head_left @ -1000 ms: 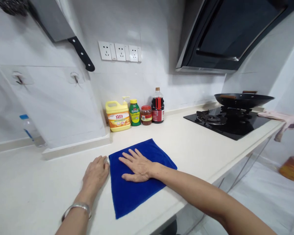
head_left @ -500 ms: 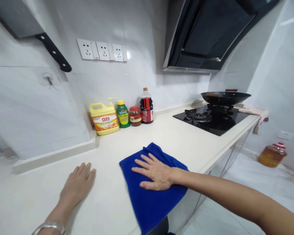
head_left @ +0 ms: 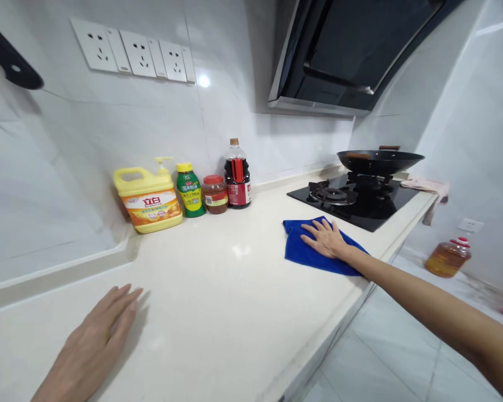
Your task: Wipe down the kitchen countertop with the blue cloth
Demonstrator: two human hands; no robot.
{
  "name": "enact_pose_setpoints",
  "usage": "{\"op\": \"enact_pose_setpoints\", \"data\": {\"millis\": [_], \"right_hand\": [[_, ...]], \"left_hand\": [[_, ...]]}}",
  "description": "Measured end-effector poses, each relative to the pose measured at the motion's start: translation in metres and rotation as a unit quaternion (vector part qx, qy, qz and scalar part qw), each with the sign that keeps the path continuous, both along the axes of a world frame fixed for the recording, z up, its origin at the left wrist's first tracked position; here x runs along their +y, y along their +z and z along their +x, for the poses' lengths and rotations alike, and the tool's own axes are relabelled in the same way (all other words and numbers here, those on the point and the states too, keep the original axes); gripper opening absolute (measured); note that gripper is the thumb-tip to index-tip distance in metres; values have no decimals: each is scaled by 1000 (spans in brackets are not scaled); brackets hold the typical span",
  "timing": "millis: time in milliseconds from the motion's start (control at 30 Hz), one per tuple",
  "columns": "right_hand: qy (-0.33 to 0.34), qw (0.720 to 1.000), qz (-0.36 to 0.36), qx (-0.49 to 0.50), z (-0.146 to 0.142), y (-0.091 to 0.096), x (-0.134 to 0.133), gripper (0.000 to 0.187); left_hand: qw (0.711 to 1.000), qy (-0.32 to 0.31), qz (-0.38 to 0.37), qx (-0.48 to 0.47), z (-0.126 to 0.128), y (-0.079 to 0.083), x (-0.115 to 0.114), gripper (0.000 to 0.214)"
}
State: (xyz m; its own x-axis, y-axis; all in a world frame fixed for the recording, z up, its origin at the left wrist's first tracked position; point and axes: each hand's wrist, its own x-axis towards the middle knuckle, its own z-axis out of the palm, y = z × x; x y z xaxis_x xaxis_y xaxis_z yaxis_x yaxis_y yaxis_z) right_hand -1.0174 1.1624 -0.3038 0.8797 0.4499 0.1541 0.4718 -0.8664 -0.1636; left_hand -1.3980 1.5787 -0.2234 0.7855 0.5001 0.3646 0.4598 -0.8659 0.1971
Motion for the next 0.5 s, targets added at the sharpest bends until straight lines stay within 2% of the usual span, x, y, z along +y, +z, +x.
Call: {"op": "enact_pose_setpoints", "data": {"millis": [67, 167, 300, 400, 500], "right_hand": [[-38, 999, -6, 29, 22, -1, 7, 74], [-59, 997, -4, 52, 54, 2, 23, 78], [-88, 994, 12, 65, 83, 8, 52, 76], [-95, 992, 18, 76, 90, 16, 85, 79], [-73, 993, 13, 88, 78, 26, 133, 81]], "left_hand": [[999, 9, -16, 35, 2, -6, 2, 77], [996, 20, -19, 82, 4, -15, 7, 86], [995, 23, 4, 99, 2, -16, 3, 84], [992, 22, 15, 125, 1, -11, -9, 83], [990, 24, 24, 140, 2, -6, -18, 80]]}}
